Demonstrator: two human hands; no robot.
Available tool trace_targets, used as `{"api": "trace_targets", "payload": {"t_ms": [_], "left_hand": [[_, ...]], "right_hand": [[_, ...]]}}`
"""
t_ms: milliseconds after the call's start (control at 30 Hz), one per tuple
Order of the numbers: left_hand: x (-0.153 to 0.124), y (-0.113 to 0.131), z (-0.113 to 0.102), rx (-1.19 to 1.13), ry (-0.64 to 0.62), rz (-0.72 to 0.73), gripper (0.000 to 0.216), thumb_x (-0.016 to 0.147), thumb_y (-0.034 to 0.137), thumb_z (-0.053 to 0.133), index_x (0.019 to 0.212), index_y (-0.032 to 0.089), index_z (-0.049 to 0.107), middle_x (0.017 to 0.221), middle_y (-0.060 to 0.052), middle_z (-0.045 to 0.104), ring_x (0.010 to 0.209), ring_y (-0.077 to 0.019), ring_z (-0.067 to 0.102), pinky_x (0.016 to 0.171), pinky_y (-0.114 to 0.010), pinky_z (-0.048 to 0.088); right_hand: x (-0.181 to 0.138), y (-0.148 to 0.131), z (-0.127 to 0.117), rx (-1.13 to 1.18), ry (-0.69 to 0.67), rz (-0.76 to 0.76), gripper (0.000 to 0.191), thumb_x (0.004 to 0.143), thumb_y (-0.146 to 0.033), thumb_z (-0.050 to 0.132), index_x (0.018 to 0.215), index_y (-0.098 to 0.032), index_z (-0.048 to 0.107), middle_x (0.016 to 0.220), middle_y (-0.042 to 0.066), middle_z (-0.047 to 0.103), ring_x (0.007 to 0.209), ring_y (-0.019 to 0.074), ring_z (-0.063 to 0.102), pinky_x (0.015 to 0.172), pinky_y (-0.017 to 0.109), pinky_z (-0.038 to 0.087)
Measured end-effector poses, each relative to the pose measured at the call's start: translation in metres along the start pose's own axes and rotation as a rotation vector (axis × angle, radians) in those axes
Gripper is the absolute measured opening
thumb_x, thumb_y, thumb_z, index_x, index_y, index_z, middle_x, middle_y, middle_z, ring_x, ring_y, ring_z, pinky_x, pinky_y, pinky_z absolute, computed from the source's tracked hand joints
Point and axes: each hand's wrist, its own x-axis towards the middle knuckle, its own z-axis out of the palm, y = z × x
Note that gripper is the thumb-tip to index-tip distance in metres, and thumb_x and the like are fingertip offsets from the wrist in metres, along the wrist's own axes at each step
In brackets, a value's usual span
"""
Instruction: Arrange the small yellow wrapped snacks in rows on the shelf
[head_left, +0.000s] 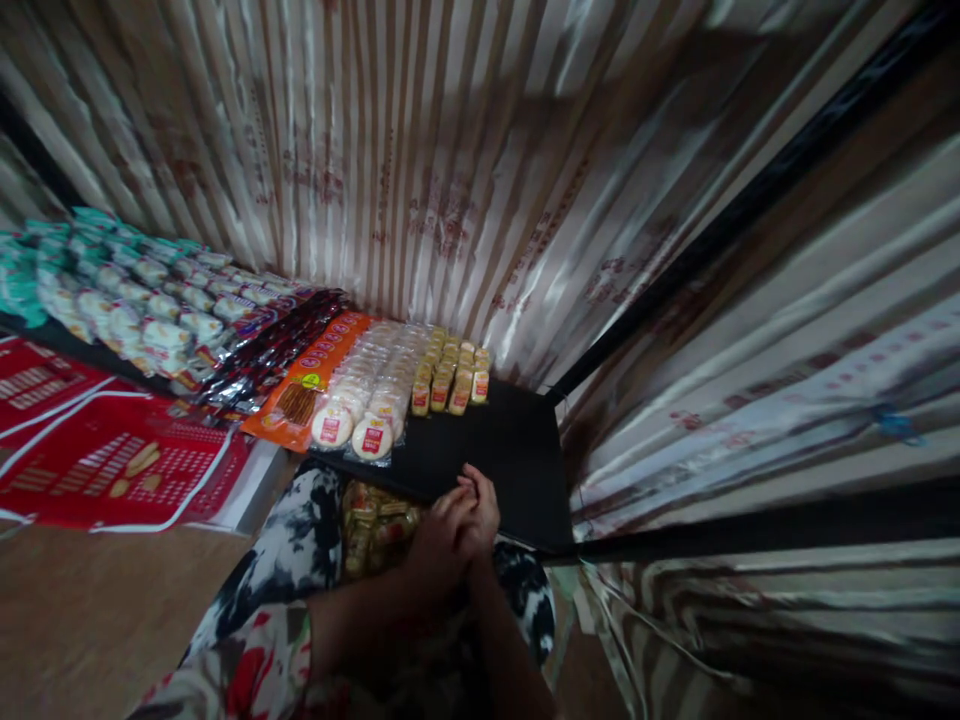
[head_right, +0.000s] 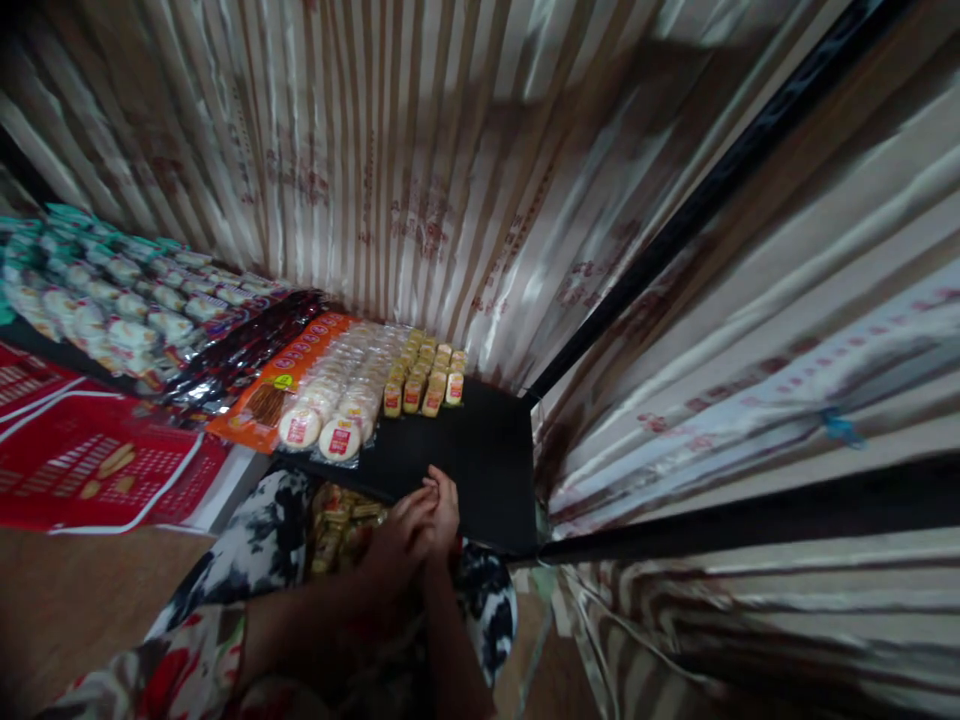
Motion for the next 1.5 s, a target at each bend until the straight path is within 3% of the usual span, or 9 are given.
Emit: {"api": "trace_targets", "payload": {"t_ms": [167, 233, 433, 600, 733, 933, 1167, 1333, 1500], "left_hand": [[-0.053, -0.011, -0.025, 0.023, -0.115, 0.016, 0.037, 0.088, 0.027, 0.034, 0.119, 0.015, 0.05, 0.127, -0.011, 0.049, 0.121, -0.0181, 0.041, 0.105, -0.036, 0.032], [-0.062, -0.02, -0.029, 0.027, -0.155, -0.054, 0.036, 0.089, 0.024, 0.031, 0.118, 0.017, 0.049, 0.125, -0.009, 0.051, 0.119, -0.0161, 0.043, 0.105, -0.033, 0.033], [-0.057, -0.064, -0.027, 0.301, -0.135, -0.501, 0.031, 0.084, 0.013, 0.033, 0.107, 0.014, 0.054, 0.112, -0.01, 0.058, 0.105, -0.0171, 0.053, 0.093, -0.029, 0.04], [-0.05, -0.089, -0.021, 0.539, -0.295, -0.594, 0.036, 0.081, 0.011, 0.037, 0.113, 0.015, 0.053, 0.115, -0.011, 0.058, 0.108, -0.0206, 0.052, 0.092, -0.031, 0.038], [-0.045, -0.098, -0.015, 0.572, -0.348, -0.58, 0.04, 0.079, 0.007, 0.035, 0.115, 0.012, 0.053, 0.118, -0.014, 0.056, 0.113, -0.0238, 0.048, 0.095, -0.035, 0.036], [-0.039, -0.104, -0.015, 0.61, -0.421, -0.529, 0.044, 0.077, 0.004, 0.036, 0.116, 0.009, 0.054, 0.124, -0.018, 0.052, 0.12, -0.0265, 0.042, 0.103, -0.038, 0.027], [-0.051, -0.095, -0.041, 0.628, -0.394, -0.476, 0.041, 0.075, 0.008, 0.042, 0.114, 0.017, 0.053, 0.118, -0.011, 0.052, 0.112, -0.0233, 0.046, 0.095, -0.034, 0.036], [-0.058, -0.074, -0.073, 0.483, -0.399, -0.242, 0.043, 0.07, 0.005, 0.043, 0.109, 0.021, 0.053, 0.108, -0.005, 0.053, 0.107, -0.0194, 0.046, 0.096, -0.031, 0.036], [-0.054, -0.054, -0.092, 0.401, -0.408, -0.021, 0.037, 0.08, 0.01, 0.038, 0.112, 0.022, 0.052, 0.105, -0.006, 0.053, 0.101, -0.0188, 0.047, 0.092, -0.031, 0.04]], "right_hand": [[-0.062, 0.005, 0.009, -0.014, -0.165, -0.038, 0.034, 0.077, -0.022, 0.034, 0.094, -0.02, 0.063, 0.095, 0.007, 0.065, 0.093, 0.0189, 0.059, 0.087, 0.033, 0.045], [-0.074, 0.01, 0.016, -0.079, -0.227, 0.007, 0.036, 0.076, -0.018, 0.032, 0.093, -0.02, 0.064, 0.096, 0.008, 0.066, 0.093, 0.0194, 0.06, 0.088, 0.034, 0.044], [-0.07, 0.03, 0.036, -0.403, -0.319, 0.029, 0.038, 0.078, -0.015, 0.035, 0.103, -0.015, 0.064, 0.107, 0.014, 0.065, 0.105, 0.0235, 0.057, 0.093, 0.038, 0.042], [-0.065, 0.044, 0.045, -0.521, -0.527, 0.039, 0.038, 0.078, -0.01, 0.039, 0.106, -0.015, 0.064, 0.106, 0.013, 0.066, 0.102, 0.0228, 0.061, 0.09, 0.035, 0.044], [-0.068, 0.054, 0.049, -0.593, -0.61, 0.083, 0.042, 0.078, -0.01, 0.041, 0.115, -0.016, 0.06, 0.111, 0.012, 0.065, 0.104, 0.0217, 0.06, 0.089, 0.032, 0.044], [-0.069, 0.056, 0.047, -0.558, -0.603, 0.053, 0.041, 0.081, -0.012, 0.039, 0.115, -0.018, 0.059, 0.112, 0.009, 0.064, 0.102, 0.0213, 0.061, 0.091, 0.033, 0.044], [-0.064, 0.035, 0.041, -0.435, -0.443, -0.019, 0.033, 0.084, -0.02, 0.042, 0.108, -0.023, 0.063, 0.113, 0.007, 0.064, 0.107, 0.0201, 0.057, 0.093, 0.035, 0.042], [-0.061, 0.012, 0.034, -0.401, -0.518, -0.113, 0.03, 0.083, -0.023, 0.046, 0.108, -0.022, 0.063, 0.114, 0.007, 0.063, 0.11, 0.021, 0.053, 0.099, 0.038, 0.035], [-0.058, -0.01, 0.021, -0.303, -0.688, -0.089, 0.029, 0.082, -0.024, 0.048, 0.107, -0.021, 0.063, 0.105, 0.007, 0.066, 0.099, 0.0197, 0.059, 0.089, 0.033, 0.042]]}}
